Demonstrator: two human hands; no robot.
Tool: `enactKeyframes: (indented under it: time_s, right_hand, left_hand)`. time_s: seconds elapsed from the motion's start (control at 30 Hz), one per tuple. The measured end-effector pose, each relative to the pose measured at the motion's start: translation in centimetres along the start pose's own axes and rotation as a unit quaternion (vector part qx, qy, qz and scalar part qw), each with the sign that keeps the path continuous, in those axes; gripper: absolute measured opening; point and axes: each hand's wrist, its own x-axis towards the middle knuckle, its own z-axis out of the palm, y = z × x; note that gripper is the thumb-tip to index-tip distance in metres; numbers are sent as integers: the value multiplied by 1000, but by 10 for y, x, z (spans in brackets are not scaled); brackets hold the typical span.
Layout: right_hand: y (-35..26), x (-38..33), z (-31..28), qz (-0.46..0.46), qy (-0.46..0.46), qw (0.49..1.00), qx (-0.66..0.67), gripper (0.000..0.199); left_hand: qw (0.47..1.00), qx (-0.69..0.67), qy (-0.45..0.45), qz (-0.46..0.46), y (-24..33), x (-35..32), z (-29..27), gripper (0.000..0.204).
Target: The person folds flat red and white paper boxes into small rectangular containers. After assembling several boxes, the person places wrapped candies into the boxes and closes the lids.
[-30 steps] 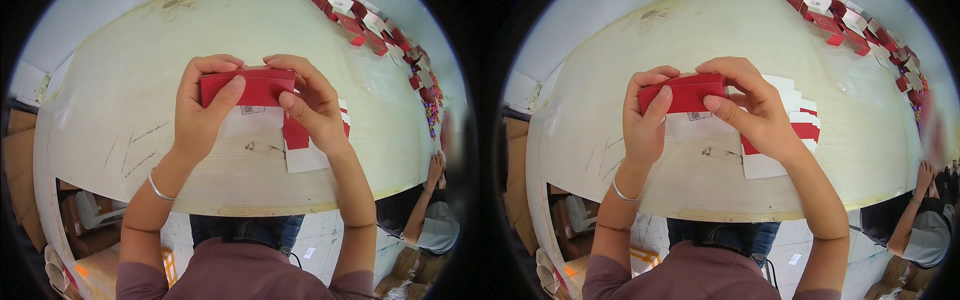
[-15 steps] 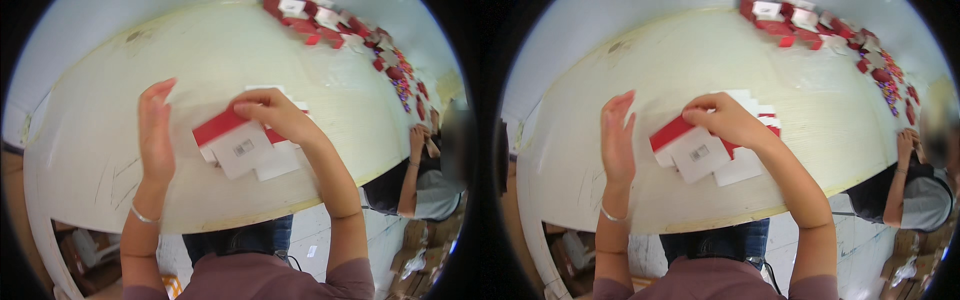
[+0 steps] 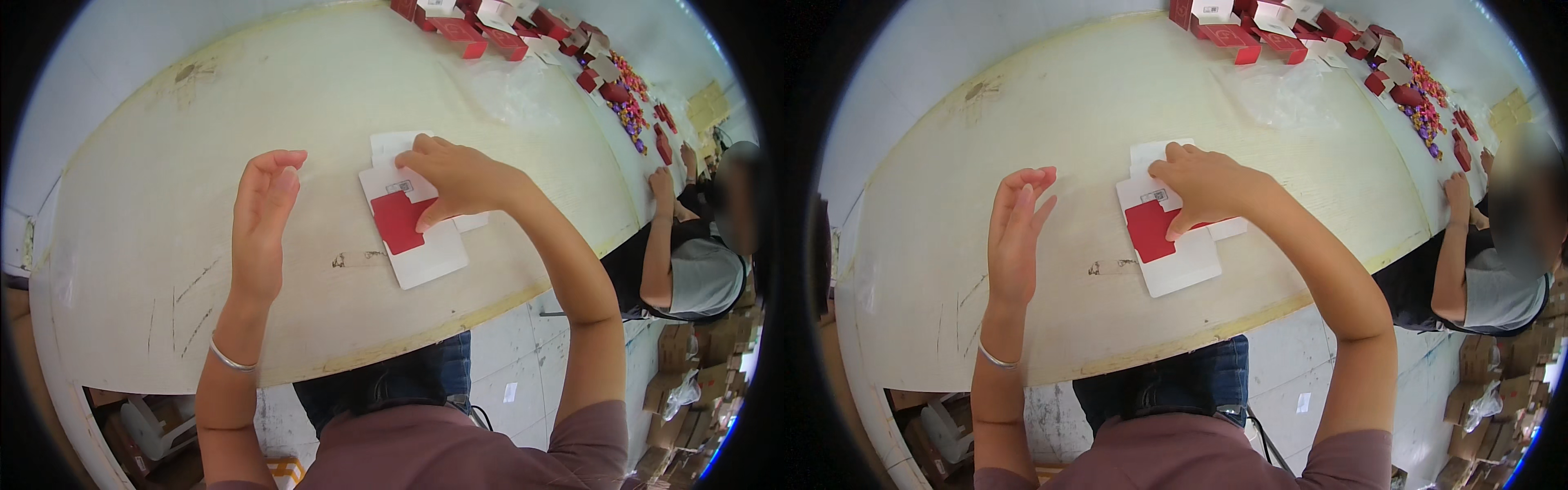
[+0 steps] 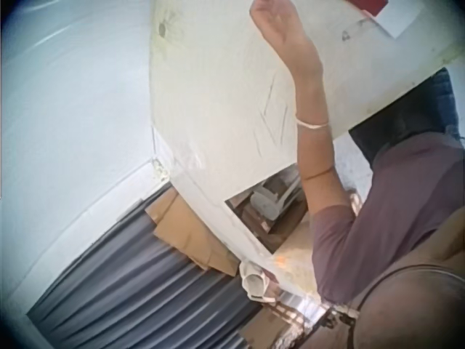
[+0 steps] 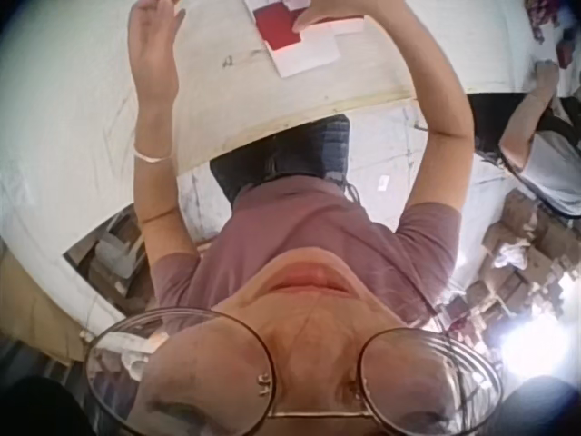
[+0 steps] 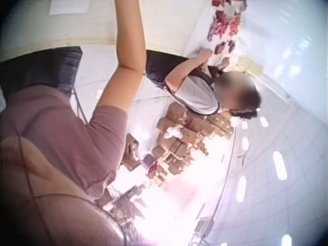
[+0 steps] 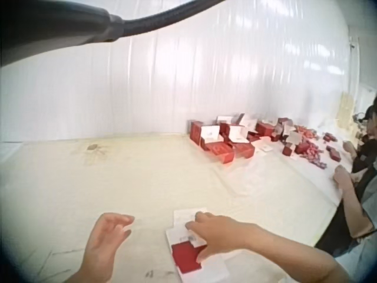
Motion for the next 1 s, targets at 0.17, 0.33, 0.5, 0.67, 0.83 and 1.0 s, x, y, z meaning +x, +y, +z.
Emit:
enactKeyframes:
  time_s: [0.17,0.33,0.5,0.67,0.83,1.0]
  right_hand:
    - [-11,-1,6,12,1,995,-98,55]
    - [-20,-24,26,-11,47,990,-131,41]
    - [-10,-25,30,2,52,998,26,38]
    - [-15,-18,-14,6,194,913,360,32]
    - [-49,16,1,-109,187,639,738,37]
    - [-71,33,37,-126,50,556,820,33]
  left_hand:
    - [1000,9,12,3,1,0,2,21]
    - [1000,-3,-11,-16,-1,-2,7,21]
    - [996,8,-81,-30,-3,-3,13,29]
    - [986,-48,-119,111,-4,-4,15,74]
    - [967,135,-110,189,-20,-8,17,119]
    - [969,130,-74,197,-11,-3,6,112]
